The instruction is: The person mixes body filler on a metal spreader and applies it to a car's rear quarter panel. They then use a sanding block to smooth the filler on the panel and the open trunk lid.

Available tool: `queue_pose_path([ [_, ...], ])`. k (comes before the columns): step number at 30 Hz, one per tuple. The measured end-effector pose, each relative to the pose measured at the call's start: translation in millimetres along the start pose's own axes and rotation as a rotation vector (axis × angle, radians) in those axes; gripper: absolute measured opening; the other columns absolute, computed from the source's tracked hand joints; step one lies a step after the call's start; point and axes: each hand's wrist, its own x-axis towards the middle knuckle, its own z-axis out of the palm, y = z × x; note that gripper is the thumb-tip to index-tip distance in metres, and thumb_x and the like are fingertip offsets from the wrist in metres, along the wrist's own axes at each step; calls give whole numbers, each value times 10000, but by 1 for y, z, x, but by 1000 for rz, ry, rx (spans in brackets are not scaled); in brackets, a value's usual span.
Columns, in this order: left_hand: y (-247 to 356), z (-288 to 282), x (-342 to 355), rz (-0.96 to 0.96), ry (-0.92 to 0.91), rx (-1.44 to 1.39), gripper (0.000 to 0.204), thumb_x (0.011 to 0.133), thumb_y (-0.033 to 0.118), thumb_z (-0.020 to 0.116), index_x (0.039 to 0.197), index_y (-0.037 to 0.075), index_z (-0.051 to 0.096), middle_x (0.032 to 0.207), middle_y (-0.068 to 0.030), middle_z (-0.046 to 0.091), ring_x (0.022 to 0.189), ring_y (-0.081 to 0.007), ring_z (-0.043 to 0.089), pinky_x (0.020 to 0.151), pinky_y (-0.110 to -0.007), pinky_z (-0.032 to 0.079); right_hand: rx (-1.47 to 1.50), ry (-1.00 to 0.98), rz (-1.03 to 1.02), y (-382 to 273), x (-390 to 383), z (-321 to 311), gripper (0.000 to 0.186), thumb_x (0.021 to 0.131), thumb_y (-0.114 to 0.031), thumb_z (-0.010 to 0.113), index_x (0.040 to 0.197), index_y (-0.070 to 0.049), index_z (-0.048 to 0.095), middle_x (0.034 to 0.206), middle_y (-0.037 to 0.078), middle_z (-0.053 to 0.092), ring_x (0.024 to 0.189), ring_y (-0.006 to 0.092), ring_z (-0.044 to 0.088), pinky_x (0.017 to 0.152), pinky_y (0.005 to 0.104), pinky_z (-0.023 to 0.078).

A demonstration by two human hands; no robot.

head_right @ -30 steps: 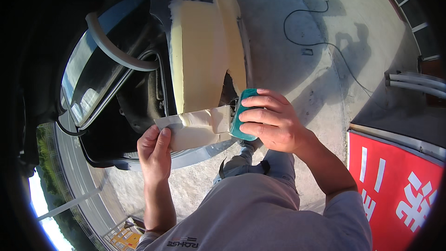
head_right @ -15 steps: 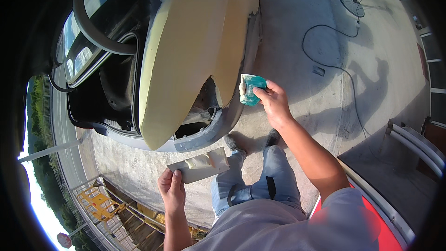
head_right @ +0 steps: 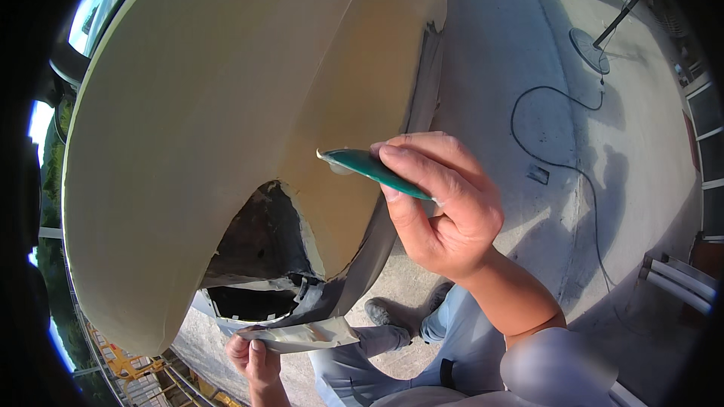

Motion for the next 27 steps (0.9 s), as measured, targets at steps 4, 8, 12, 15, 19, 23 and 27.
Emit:
queue_pose_path([
  [4,-22,-18,-15,94,19,-45,359,952,204,703,1174,-64,617,1056,-147,673,891,-215,667,855,-339,552,-38,-5,-326,25,0,6,355,838,114,681,1184,38,711,1094,202,704,912,290,712,794,366,595],
  [8,-29,-16,-39,-45,179,-17,420,956,150,691,1282,-96,591,1152,-191,665,1047,-228,652,952,-371,518,-129,38,-444,37,-7,11,373,898,84,650,1261,3,671,1145,180,692,980,277,702,857,359,587],
  [12,-45,-14,-20,204,107,-26,337,977,59,618,1242,-145,576,1175,-241,649,1077,-305,645,973,-424,524,-57,181,-531,45,-19,31,407,823,135,694,1202,-8,734,1108,167,718,926,253,723,786,321,597],
  [15,-41,-14,-19,157,-15,-75,311,978,69,623,1207,-140,610,1168,-229,662,1058,-291,662,963,-415,540,-94,255,-591,45,-21,43,431,807,144,711,1205,-19,737,1105,160,719,927,252,725,789,321,596],
  [19,-36,-12,-26,28,74,-45,323,966,72,634,1217,-132,620,1168,-221,669,1052,-284,673,947,-395,553,-92,251,-496,39,-24,55,452,790,147,733,1206,-28,742,1096,152,719,932,255,728,794,318,594],
  [23,-41,-15,-26,33,64,5,338,962,72,629,1239,-122,619,1173,-216,670,1056,-276,673,933,-382,559,-110,213,-575,40,-32,57,472,771,150,755,1209,-28,742,1103,163,711,932,271,731,788,316,593],
  [27,-48,-16,-22,140,10,-65,341,961,76,626,1241,-118,624,1146,-199,679,1024,-249,671,898,-358,555,-138,170,-596,44,-40,52,459,770,154,755,1188,-38,743,1074,163,703,940,290,733,790,340,614],
])
